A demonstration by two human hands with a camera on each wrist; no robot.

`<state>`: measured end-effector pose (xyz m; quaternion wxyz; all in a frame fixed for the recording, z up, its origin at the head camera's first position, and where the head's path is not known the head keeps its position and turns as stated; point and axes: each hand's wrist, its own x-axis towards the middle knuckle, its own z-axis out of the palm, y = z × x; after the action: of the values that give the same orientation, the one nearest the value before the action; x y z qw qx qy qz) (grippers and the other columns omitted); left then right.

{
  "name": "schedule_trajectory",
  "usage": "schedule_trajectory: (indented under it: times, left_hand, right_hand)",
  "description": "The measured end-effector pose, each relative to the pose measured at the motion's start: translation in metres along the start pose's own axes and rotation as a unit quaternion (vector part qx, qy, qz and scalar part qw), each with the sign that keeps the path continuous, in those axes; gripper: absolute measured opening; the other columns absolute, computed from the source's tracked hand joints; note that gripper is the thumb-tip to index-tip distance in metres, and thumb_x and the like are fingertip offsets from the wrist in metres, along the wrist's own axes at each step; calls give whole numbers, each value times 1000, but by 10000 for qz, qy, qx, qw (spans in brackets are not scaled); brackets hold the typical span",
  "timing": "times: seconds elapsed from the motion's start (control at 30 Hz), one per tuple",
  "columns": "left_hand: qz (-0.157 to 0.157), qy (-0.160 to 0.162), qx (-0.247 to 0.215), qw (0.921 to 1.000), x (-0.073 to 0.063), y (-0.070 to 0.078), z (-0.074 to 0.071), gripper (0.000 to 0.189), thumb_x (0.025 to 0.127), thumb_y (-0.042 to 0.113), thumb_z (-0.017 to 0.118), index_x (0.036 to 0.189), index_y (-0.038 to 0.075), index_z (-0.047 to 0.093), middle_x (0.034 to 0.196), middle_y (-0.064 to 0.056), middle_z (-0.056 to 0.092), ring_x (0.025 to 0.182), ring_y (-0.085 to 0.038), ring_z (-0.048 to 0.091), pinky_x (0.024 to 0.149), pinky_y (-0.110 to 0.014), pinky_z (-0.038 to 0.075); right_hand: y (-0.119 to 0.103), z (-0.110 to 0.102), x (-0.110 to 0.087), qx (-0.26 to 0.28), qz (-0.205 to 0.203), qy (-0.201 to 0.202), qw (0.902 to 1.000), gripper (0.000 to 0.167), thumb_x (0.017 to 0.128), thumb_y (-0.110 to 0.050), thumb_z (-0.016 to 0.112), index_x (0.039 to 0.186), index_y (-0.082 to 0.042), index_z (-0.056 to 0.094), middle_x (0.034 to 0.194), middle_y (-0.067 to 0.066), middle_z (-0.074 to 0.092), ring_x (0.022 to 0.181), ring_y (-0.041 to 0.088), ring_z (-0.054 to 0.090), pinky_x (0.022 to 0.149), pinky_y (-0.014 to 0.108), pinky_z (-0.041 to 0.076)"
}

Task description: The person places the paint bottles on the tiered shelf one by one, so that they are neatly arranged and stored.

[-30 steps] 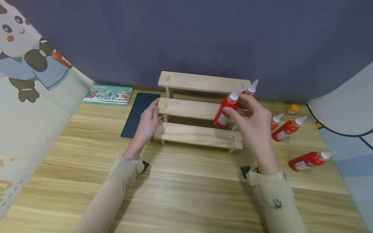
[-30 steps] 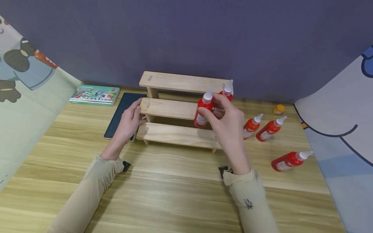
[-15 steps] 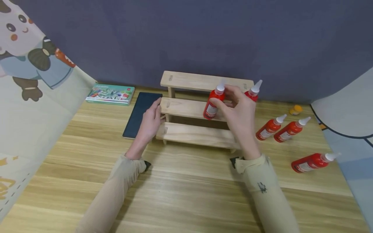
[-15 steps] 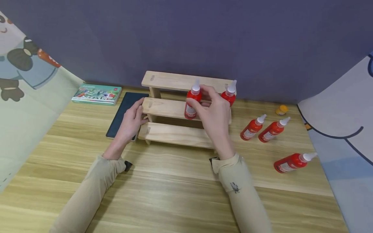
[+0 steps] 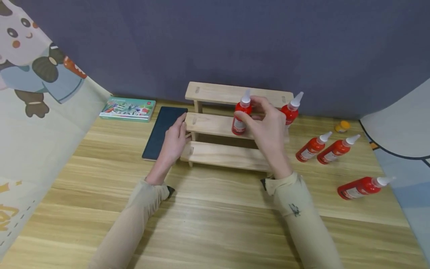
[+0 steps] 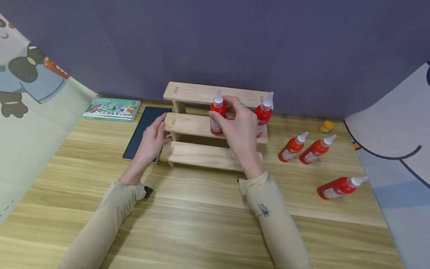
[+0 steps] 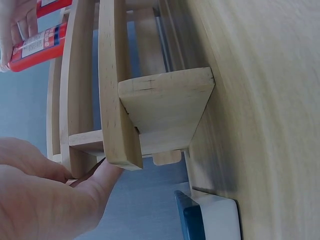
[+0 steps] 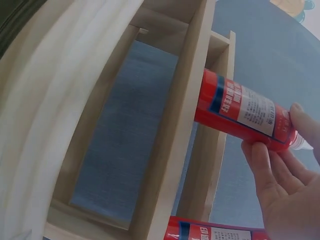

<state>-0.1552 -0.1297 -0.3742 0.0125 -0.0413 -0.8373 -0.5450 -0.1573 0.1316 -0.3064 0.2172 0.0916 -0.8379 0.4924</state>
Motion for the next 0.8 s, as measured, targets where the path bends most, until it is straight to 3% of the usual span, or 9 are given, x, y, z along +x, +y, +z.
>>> schedule_trajectory:
  times: [0.3,0.53,0.8]
  left_hand:
    - [181,69,153,9997,-1,-1,2,51,120,15,31,168,-2,28,86,-14,45,121,-46,66,99,-47,62]
    - [85,-6,-18,10000,-1,-3,1,51,120,15,29,168,-2,25,100,-22,47,132,-46,60,103,-47,60]
    - [205,41,-8,9998,0,0,0,51,120,14,30,168,-3,27,98,-25,49,131,-46,61,101,-47,61]
  right_hand:
    - [3,1,-2,-118,-8,-34,9999,46,90,-22,91,129,-3,74,122,8,77,106,18,72,87,34,65]
    - [4,-2,-4,-117,33,-189,9997,53,90,-21,91,136,-4,70,128,9,75,111,21,71,94,39,64]
    - [-1,-11,-9,386,-196,-86,9990,49,90,-10,89,135,0,70,133,9,72,113,21,71,98,33,62]
